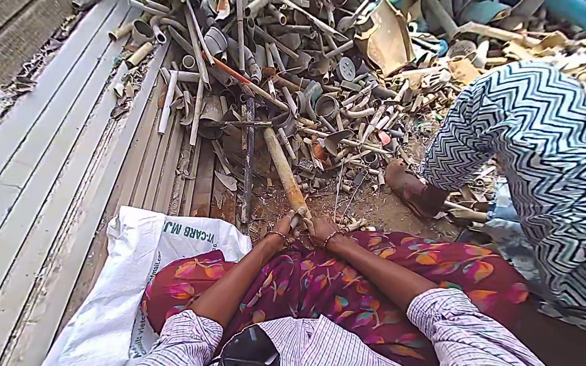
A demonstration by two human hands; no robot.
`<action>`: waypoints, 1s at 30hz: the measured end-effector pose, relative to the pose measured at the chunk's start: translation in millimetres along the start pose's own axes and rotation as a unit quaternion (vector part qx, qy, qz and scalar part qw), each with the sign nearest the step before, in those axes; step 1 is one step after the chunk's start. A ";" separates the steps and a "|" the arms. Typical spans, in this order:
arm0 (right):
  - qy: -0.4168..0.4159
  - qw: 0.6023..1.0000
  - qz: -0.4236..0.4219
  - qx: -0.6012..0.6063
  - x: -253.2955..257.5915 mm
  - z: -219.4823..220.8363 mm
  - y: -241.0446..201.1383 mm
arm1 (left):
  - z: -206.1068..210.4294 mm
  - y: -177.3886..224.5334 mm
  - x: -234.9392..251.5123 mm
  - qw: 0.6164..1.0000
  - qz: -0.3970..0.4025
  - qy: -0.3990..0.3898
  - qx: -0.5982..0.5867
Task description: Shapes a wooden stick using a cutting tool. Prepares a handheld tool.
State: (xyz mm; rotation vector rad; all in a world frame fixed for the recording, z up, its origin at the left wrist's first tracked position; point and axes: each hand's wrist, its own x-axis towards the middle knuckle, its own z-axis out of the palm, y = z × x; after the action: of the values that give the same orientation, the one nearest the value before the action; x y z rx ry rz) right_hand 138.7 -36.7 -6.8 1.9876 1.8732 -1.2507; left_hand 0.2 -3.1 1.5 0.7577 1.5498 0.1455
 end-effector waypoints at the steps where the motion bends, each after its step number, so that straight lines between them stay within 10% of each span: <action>1: 0.001 1.000 0.002 0.007 0.2 -0.9 -0.9 | -1.2 1.8 -2.3 0.994 0.040 0.016 0.103; 5: -0.005 1.000 0.011 0.012 2.6 -3.0 -1.2 | -7.3 8.2 -6.5 0.929 0.101 -0.006 0.357; 30: 0.004 1.000 0.002 0.004 11.1 6.5 6.3 | -9.3 17.8 -1.8 0.962 0.058 0.000 0.267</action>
State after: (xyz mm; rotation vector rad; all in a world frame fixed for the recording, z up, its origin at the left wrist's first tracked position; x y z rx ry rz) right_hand 139.8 -33.5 -20.7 2.0022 1.8709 -1.2522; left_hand -1.9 12.8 13.7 1.2733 1.5596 -0.1976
